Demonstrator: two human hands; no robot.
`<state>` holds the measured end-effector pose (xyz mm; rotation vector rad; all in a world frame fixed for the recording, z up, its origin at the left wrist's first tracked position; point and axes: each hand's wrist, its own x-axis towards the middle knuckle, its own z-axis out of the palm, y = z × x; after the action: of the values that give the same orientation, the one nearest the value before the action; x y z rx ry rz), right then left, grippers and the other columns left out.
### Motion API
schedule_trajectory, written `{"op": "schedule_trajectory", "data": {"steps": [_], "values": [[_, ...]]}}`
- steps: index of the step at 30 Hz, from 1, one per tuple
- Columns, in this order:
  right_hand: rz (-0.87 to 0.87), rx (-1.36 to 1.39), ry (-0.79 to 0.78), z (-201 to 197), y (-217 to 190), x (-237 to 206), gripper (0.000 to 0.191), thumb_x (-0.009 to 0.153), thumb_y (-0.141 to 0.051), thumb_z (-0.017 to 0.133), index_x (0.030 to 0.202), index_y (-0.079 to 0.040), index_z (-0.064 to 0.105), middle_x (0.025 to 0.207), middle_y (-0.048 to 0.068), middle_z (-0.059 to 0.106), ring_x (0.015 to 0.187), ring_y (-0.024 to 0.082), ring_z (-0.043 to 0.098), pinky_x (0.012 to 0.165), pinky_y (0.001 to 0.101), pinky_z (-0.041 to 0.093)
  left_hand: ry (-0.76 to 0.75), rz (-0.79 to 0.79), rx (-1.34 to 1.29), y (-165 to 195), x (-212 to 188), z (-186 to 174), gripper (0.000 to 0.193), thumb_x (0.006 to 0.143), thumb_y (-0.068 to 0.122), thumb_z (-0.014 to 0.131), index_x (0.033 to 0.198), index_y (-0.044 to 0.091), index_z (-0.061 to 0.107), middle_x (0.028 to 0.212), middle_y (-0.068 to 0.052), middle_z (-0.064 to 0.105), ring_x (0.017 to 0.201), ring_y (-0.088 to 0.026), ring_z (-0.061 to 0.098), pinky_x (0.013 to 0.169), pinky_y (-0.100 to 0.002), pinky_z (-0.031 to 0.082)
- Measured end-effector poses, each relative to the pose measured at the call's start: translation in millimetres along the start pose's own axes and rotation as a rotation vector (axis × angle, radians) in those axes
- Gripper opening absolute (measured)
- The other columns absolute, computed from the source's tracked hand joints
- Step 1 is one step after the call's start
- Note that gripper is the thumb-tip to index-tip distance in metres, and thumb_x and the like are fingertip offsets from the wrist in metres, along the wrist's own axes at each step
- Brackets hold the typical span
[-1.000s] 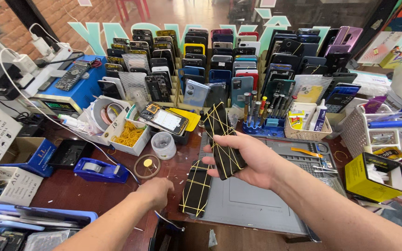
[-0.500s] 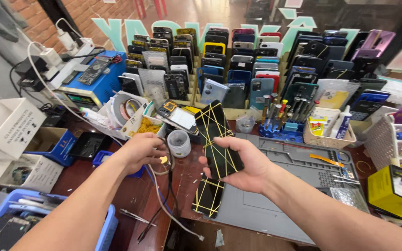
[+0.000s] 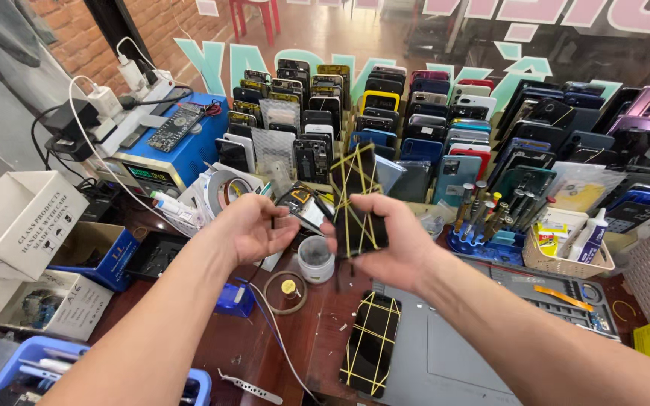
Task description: The person secures a disassembled smartphone with rubber bands, then uses a heat gun and a prying tool to separate the screen from the frame of another smartphone. The person handles multiple phones and tools on a cluttered workbench.
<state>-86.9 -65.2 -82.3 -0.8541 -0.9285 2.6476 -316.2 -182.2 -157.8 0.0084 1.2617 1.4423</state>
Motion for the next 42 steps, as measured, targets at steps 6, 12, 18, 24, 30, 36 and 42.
{"op": "schedule_trajectory", "data": {"steps": [6,12,18,24,30,36,42], "values": [[-0.238,-0.674,-0.011,8,-54,-24,0.032,0.085,-0.016,0.059,0.117,-0.01,0.063,0.099,0.002,0.07,0.082,0.012,0.063,0.069,0.038,0.059,0.184,0.206,0.801,43,-23,40,0.038,0.09,0.024,0.071,0.111,-0.007,0.075,0.101,-0.017,0.076,0.068,-0.029,0.057,0.06,-0.042,0.046],[-0.364,-0.91,-0.289,18,-45,-54,0.036,0.083,-0.006,0.063,0.119,-0.003,0.067,0.103,0.0,0.068,0.091,0.008,0.06,0.081,0.0236,0.049,-0.624,-0.257,0.182,28,1,103,0.054,0.093,0.046,0.057,0.099,-0.006,0.067,0.09,-0.019,0.075,0.078,-0.031,0.075,0.07,-0.04,0.064],[-0.283,-1.05,-0.091,9,-32,-83,0.035,0.081,-0.011,0.061,0.114,-0.003,0.07,0.097,0.005,0.075,0.086,0.011,0.066,0.079,0.0237,0.052,-0.71,-0.204,-0.105,-8,43,140,0.038,0.107,0.033,0.054,0.103,-0.003,0.065,0.092,-0.017,0.071,0.078,-0.027,0.071,0.073,-0.04,0.06],[-0.111,-0.625,-0.072,-27,-33,-96,0.041,0.084,-0.012,0.061,0.122,0.003,0.062,0.104,0.017,0.076,0.091,0.025,0.073,0.084,0.038,0.059,-0.596,-0.165,-0.075,-22,56,150,0.027,0.106,0.03,0.055,0.101,0.005,0.064,0.08,-0.007,0.065,0.064,-0.016,0.059,0.058,-0.032,0.051],[-0.391,-0.206,0.134,-84,-84,-102,0.048,0.099,-0.032,0.055,0.133,0.002,0.063,0.119,0.018,0.072,0.11,0.027,0.069,0.097,0.0432,0.057,-0.492,-0.118,0.315,-42,27,176,0.028,0.106,0.029,0.05,0.114,0.01,0.069,0.073,0.002,0.055,0.054,-0.008,0.048,0.049,-0.026,0.041],[-0.432,0.212,0.327,-132,-111,-84,0.045,0.1,-0.041,0.05,0.129,-0.008,0.056,0.127,0.012,0.067,0.118,0.026,0.067,0.1,0.0492,0.052,-0.555,-0.03,0.426,-70,-5,226,0.026,0.108,0.036,0.053,0.122,0.016,0.062,0.072,-0.004,0.058,0.047,-0.011,0.044,0.04,-0.028,0.033],[-0.376,0.431,0.481,-165,-99,-63,0.029,0.1,-0.02,0.062,0.124,-0.003,0.061,0.125,0.014,0.067,0.117,0.026,0.068,0.097,0.0413,0.056,-0.466,-0.049,0.47,-99,-13,252,0.018,0.101,0.023,0.058,0.1,0.007,0.066,0.08,-0.005,0.067,0.055,-0.013,0.059,0.047,-0.029,0.048]]}}
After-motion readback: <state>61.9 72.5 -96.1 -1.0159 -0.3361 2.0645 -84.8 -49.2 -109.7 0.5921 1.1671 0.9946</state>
